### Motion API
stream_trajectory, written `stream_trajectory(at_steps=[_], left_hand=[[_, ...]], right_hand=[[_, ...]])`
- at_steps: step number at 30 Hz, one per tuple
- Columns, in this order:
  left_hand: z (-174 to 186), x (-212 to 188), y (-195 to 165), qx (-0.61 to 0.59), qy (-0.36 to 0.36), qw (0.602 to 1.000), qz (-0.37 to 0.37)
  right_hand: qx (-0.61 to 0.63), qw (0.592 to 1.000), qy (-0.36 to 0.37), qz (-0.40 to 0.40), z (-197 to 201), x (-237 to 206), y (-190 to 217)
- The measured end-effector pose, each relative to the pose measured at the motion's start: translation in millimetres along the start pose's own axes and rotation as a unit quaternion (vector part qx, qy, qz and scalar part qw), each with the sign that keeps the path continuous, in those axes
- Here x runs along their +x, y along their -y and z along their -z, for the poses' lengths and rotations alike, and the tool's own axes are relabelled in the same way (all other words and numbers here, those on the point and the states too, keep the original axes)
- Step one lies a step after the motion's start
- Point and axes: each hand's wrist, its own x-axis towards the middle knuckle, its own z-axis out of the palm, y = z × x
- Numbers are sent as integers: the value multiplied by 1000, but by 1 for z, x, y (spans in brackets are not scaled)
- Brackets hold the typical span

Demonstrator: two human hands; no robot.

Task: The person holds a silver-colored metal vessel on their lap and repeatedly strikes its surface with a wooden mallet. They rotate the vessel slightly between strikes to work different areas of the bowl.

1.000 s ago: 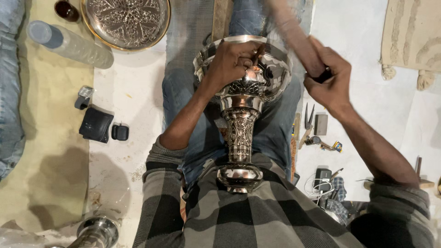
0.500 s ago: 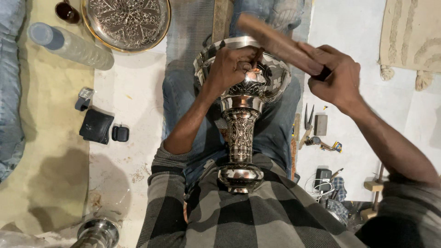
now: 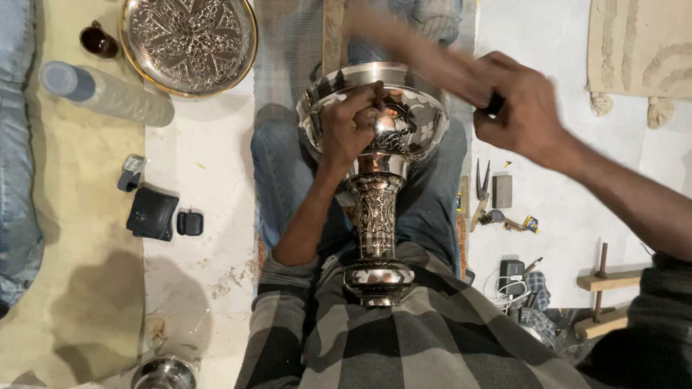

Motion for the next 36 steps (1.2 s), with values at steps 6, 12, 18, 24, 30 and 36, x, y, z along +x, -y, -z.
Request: stream_trajectory(at_steps=[6,12,18,24,30,36], left_hand=[[-6,-19,-11,-4,-107,994,27],[-16,-28,-8,-84,-154,984,37],[-39,-39,6,-51,-262,964,1],[-32,-36,4,-245,-214,941,93],[-16,-20,-6,11,-110,994,-7],[-10,-13,-10,-48,-88,995,17]], right_hand=[[-126,986,88,-62,2,17,-7],[-260,961,83,44,-3,42,15],[-357,921,148,55,1,66,49],[-464,869,173,1,1,52,54],[-141,985,66,-69,-4,18,18],[64,989,-44,-127,-24,-1,-7]])
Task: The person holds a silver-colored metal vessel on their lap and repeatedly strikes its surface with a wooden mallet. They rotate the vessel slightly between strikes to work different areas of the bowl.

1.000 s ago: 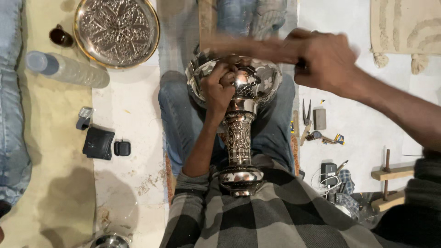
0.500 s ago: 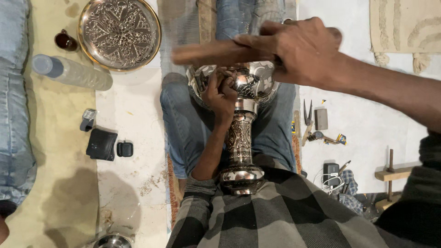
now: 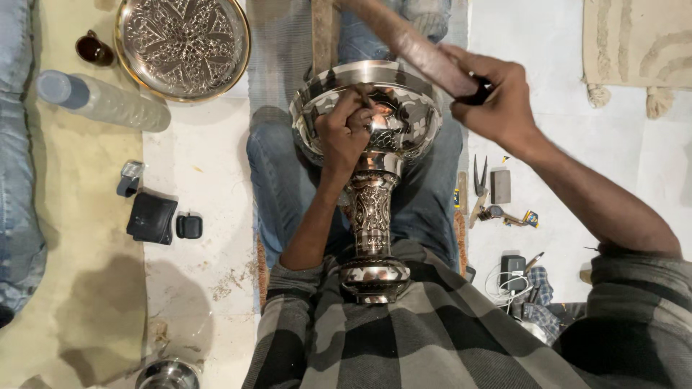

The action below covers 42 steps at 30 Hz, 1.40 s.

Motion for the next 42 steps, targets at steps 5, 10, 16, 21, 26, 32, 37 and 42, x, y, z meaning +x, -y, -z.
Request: stream_trajectory(at_steps=[5,10,16,21,26,32,37,42], left_hand=[[4,2,5,-26,27,999,-8],[5,6,9,67,48,995,-56],[13,15,7,13,112,993,-30],[18,17,11,24,148,987,-63],[14,20,21,46,191,978,-74],[20,28,17,72,241,961,-118],[22,38,10,26,281,951,-124],[24,46,1,72,325,939,-85]], right_hand=[[116,987,-21,108,8,8,-4],[-143,983,14,113,13,7,-8],[-143,978,-22,149,6,0,-9],[-69,989,-40,122,4,-3,-6],[36,994,-49,95,-1,-8,-4],[70,981,-134,123,-17,-26,-1],[-40,993,-106,46,-23,-47,-4],[-88,993,-69,-22,-22,-63,-3]])
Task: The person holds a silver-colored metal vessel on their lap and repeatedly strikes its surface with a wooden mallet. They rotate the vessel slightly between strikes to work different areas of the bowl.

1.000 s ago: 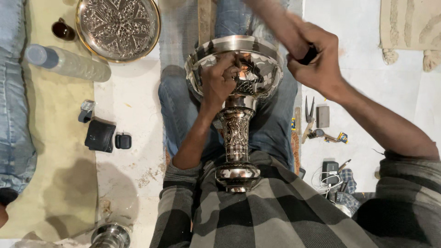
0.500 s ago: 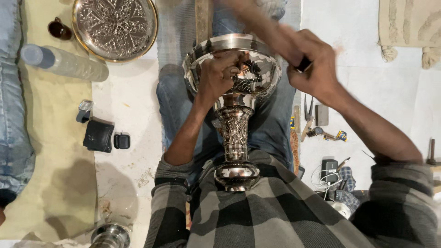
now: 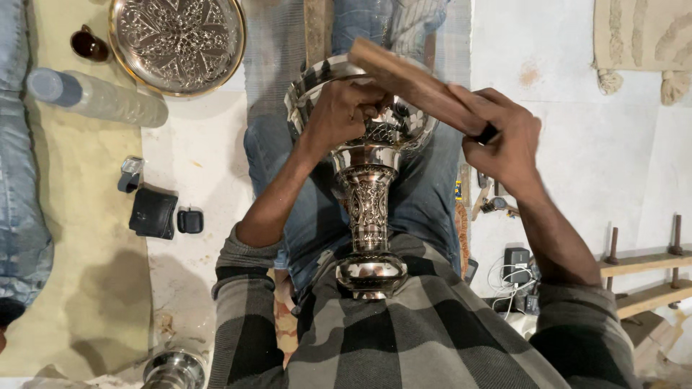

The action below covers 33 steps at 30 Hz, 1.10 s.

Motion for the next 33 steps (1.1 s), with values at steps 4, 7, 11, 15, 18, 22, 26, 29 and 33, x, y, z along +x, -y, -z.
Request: stream_trajectory(at_steps=[4,7,11,15,18,22,26,29,33], left_hand=[[6,2,-4,-9,-23,997,-72],[8,2,-2,43,-21,992,-114],[3,-3,6,2,-21,993,-115],[0,-5,14,-34,-12,995,-88],[-3,-2,16,19,2,997,-77],[-4,1,17,46,12,996,-81],[-2,6,17,42,30,991,-127],[0,12,17,64,34,984,-162],[3,17,16,51,97,978,-176]], right_hand=[[27,999,1,-44,0,-11,0],[82,995,-59,-9,-8,-18,-1],[139,982,-120,41,-17,-29,1],[138,982,-116,-48,-16,-40,9],[5,996,-82,-17,-14,-41,11],[-30,993,-104,-43,-18,-44,7],[117,977,-177,-10,-29,-53,5],[1,981,-72,-183,-38,-63,7],[86,965,-237,-69,-63,-73,12]])
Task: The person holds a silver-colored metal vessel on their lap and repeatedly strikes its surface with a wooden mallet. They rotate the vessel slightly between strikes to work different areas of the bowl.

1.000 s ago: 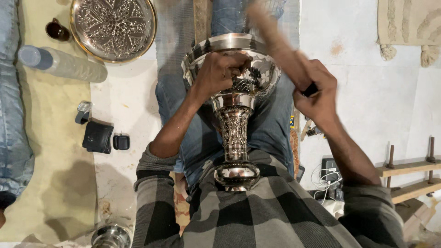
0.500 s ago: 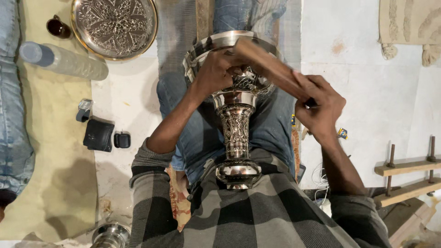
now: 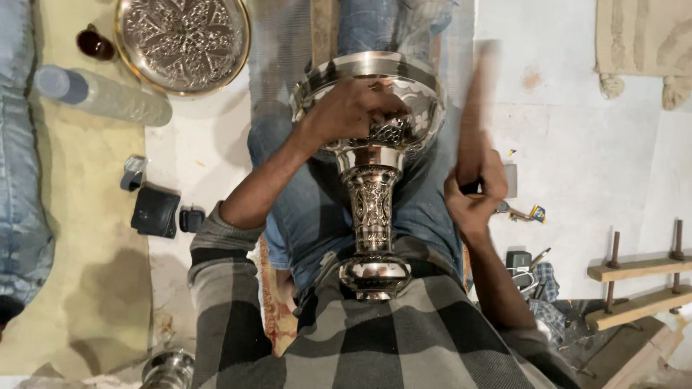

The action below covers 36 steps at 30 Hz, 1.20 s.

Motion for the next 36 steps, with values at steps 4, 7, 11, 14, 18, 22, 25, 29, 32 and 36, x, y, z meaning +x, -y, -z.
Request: stream_trajectory(at_steps=[4,7,11,14,18,22,25,29,32,36], left_hand=[[-1,4,8,-32,61,998,0],[-4,9,19,-17,98,995,-19],[-2,13,29,-70,90,992,-51],[1,16,28,-81,120,988,-47],[7,24,27,-71,169,982,-45],[5,23,27,-50,169,983,-55],[0,16,28,-54,122,990,-44],[-15,-2,25,3,23,1000,-9],[-32,-20,16,26,-105,994,22],[-58,-34,-2,24,-237,958,158]], right_hand=[[1,999,4,-35,-6,-29,-3],[2,997,21,-70,-7,-50,-10],[-20,995,-3,-101,-8,-73,-25],[30,976,37,-211,-4,-87,-35],[54,987,35,-148,-5,-99,-37],[-31,996,-44,-67,-7,-97,-33],[-78,996,-21,29,0,-79,-34],[-60,996,66,27,19,-33,-35],[-17,995,77,55,25,15,-25],[-160,946,247,133,52,87,9]])
